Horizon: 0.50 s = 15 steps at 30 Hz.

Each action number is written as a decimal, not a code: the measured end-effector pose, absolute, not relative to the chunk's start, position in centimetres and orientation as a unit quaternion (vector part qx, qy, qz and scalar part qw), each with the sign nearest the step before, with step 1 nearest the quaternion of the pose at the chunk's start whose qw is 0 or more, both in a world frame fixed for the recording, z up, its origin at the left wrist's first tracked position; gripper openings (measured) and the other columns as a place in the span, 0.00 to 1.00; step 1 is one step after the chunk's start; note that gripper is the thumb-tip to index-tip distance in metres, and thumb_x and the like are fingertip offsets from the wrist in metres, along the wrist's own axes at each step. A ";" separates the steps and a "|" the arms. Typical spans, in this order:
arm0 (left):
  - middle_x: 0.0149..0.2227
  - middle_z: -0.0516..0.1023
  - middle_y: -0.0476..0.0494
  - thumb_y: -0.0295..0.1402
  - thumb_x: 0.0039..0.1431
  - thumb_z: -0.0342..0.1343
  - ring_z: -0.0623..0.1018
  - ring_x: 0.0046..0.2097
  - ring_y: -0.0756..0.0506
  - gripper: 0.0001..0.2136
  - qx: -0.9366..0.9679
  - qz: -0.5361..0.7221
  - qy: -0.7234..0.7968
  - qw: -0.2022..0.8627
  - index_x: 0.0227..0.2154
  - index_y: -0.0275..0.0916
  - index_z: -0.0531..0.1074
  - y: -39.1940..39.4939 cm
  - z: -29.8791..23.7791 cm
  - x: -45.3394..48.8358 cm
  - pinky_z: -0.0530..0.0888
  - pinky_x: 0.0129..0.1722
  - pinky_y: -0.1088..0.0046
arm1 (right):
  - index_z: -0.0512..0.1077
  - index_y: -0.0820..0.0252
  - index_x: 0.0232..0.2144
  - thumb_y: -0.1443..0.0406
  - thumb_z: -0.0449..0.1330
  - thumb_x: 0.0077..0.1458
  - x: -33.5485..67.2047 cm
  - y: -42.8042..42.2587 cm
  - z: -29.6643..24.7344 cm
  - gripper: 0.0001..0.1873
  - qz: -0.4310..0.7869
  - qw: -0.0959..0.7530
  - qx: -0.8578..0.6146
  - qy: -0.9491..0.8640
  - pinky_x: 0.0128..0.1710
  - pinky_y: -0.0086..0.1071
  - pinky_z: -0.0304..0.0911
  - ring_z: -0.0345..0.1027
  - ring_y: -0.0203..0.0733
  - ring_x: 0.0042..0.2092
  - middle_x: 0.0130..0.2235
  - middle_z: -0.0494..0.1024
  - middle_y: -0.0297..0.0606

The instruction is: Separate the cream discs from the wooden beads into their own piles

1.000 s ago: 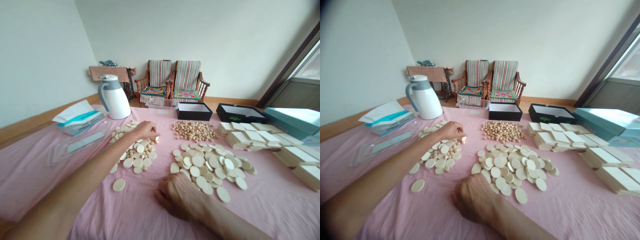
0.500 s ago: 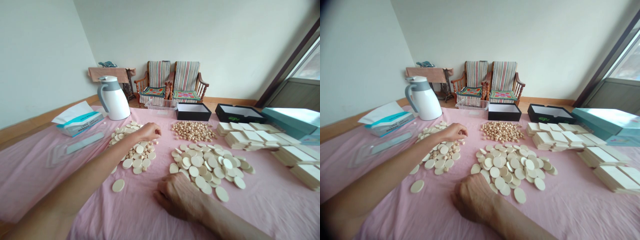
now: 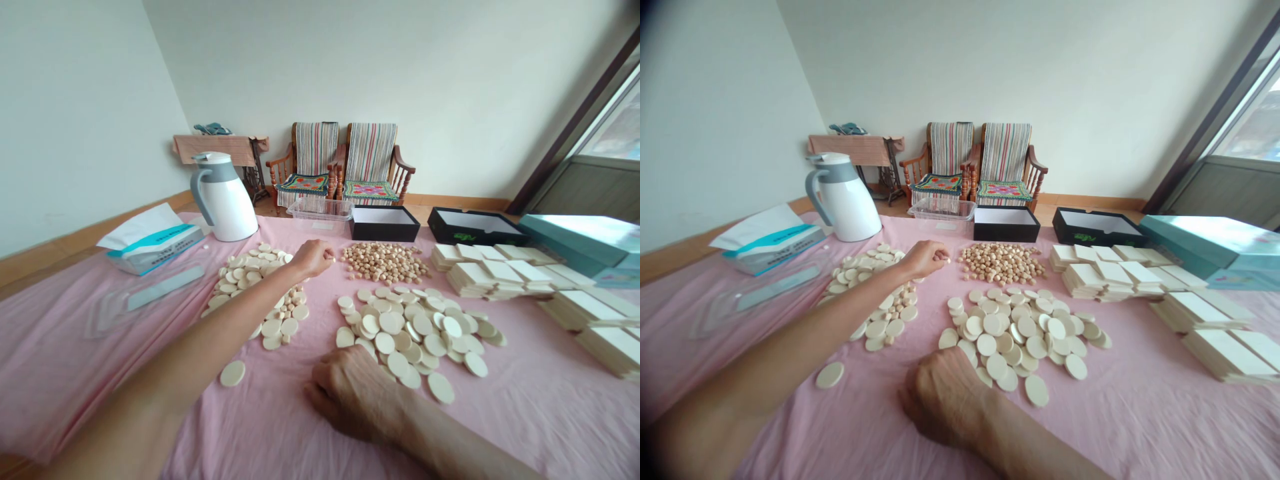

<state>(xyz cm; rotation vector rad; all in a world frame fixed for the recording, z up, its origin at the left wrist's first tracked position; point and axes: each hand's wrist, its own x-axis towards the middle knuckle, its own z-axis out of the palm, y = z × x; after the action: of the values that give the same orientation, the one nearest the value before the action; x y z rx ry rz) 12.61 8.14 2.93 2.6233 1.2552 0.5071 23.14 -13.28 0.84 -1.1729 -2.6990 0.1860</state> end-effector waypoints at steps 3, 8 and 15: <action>0.38 0.81 0.43 0.26 0.51 0.53 0.79 0.39 0.47 0.14 0.865 0.245 0.427 0.094 0.41 0.35 0.77 8.6 2.9 12.7 0.73 0.39 0.76 | 0.71 0.61 0.23 0.65 0.49 0.60 23.2 -13.3 0.8 0.16 0.067 0.097 -0.399 -0.909 0.27 0.31 0.52 0.67 0.35 0.26 0.26 0.77 0.37; 0.33 0.82 0.47 0.24 0.48 0.54 0.79 0.35 0.49 0.10 0.882 0.201 0.407 0.125 0.32 0.37 0.78 7.6 3.8 9.4 0.72 0.35 0.79 | 0.71 0.62 0.24 0.65 0.49 0.60 23.2 -13.3 0.7 0.17 0.061 0.088 -0.395 -0.912 0.27 0.32 0.51 0.67 0.35 0.25 0.26 0.77 0.38; 0.34 0.82 0.46 0.23 0.45 0.55 0.78 0.35 0.49 0.12 0.926 0.050 0.336 0.163 0.33 0.37 0.79 5.3 4.5 5.4 0.69 0.33 0.80 | 0.71 0.61 0.22 0.65 0.48 0.61 23.1 -13.5 0.9 0.18 0.067 0.089 -0.411 -0.905 0.26 0.32 0.49 0.66 0.34 0.24 0.25 0.77 0.36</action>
<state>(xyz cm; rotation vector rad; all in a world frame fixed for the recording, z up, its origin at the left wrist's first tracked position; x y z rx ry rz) 5.44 5.31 4.53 2.6426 0.9586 0.1437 23.15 -13.49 0.86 -1.2236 -2.6917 0.1984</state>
